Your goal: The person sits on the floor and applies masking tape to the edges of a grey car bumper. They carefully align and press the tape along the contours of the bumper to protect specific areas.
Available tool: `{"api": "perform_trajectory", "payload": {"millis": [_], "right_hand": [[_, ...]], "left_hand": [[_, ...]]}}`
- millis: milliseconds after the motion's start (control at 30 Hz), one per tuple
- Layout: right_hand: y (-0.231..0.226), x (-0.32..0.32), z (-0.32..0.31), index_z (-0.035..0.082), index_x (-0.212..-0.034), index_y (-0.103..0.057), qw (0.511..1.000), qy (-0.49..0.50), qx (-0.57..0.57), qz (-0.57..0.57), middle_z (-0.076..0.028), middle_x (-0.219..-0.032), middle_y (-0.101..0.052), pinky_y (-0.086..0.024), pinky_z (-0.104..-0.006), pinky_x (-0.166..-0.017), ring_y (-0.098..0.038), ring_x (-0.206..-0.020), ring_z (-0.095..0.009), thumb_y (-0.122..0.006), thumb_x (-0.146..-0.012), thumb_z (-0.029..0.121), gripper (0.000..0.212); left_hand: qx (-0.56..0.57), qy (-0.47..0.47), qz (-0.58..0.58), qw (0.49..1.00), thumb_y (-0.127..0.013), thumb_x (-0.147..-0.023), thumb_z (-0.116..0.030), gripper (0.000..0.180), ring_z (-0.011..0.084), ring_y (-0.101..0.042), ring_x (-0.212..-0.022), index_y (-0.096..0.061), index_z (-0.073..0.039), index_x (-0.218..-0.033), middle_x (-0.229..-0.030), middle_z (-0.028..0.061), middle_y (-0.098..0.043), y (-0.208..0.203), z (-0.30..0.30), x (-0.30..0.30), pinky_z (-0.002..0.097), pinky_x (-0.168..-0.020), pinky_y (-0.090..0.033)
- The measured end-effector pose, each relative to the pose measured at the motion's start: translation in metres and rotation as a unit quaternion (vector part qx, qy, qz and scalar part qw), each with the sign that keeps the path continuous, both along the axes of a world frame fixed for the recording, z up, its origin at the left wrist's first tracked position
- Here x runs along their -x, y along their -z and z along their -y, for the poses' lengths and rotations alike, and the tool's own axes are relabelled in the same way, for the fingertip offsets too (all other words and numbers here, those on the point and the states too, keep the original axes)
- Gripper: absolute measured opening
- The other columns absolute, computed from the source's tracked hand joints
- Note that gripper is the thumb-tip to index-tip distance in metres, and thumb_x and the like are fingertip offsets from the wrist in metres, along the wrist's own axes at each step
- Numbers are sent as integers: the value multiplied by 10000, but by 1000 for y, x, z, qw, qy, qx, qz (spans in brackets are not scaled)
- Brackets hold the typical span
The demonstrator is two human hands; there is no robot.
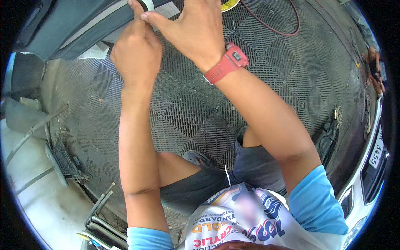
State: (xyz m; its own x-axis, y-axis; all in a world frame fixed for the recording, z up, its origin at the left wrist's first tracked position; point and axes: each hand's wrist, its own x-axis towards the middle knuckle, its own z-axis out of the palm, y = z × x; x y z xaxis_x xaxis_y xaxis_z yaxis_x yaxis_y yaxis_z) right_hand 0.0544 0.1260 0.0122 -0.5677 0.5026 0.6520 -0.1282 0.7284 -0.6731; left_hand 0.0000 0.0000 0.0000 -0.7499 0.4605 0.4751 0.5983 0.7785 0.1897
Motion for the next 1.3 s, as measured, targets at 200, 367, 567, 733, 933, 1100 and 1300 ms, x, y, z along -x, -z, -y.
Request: {"api": "perform_trajectory", "payload": {"millis": [200, 367, 567, 733, 933, 1100, 1300], "right_hand": [[11, 13, 7, 56, -1046, -629, 998, 49, -23, -29, -182, -993, -599, -446, -488, -826, -584, -961, -400, -794, -799, 205, 332], [11, 14, 6, 58, -982, -652, 997, 43, -37, -52, -173, -941, -603, -449, -493, -824, -587, -928, -397, -754, -839, 209, 231], [6, 16, 8, 70, -981, -654, 991, 33, -62, -112, -172, -942, -613, -460, -488, -837, -587, -922, -390, -760, -834, 199, 223], [10, 21, -7, 54, -913, -665, 988, 58, -97, -101, -151, -892, -650, -484, -485, -785, -603, -877, -381, -752, -825, 142, 152], [-1, 14, -10, -1, -850, -720, 995, -2, 39, -95, -160, -767, -703, -522, -397, -702, -672, -745, -313, -754, -868, 100, 108], [-14, -2, -11, -12, -845, -731, 998, -20, 35, -44, -167, -782, -712, -524, -404, -717, -682, -765, -321, -761, -864, 107, 124], [-17, -8, -12, -16, -847, -741, 999, -23, -24, -41, -178, -783, -713, -524, -413, -722, -683, -755, -336, -763, -865, 124, 142]], "left_hand": [[-45, 49, -126, 990, -635, -962, -121, 442, 295, -664, -1010, -665, -169, -1400, -1175, 127, -684, -3, 16, 8, 425, -853, -519], [-36, 72, -233, 969, -637, -950, -102, 426, 356, -552, -1216, -684, -153, -1370, -1355, 129, -601, -1, 27, 17, 495, -1045, -419], [-69, 98, -219, 968, -625, -956, -108, 425, 379, -534, -1261, -665, -106, -1379, -1386, 174, -573, 5, 23, 16, 507, -1053, -420], [-66, 95, -209, 971, -623, -962, -123, 437, 385, -529, -1280, -647, -94, -1398, -1409, 200, -547, 6, 21, 14, 523, -1020, -431], [-48, 66, -208, 975, -629, -964, -136, 463, 378, -523, -1298, -621, -92, -1426, -1437, 194, -518, 12, 20, 13, 519, -984, -438], [-39, 59, -217, 974, -634, -960, -132, 481, 363, -510, -1317, -608, -96, -1439, -1447, 179, -508, 15, 21, 16, 525, -993, -426], [-37, 55, -214, 975, -641, -957, -134, 486, 357, -510, -1315, -614, -134, -1442, -1446, 168, -510, 15, 22, 17, 532, -981, -415]]}}
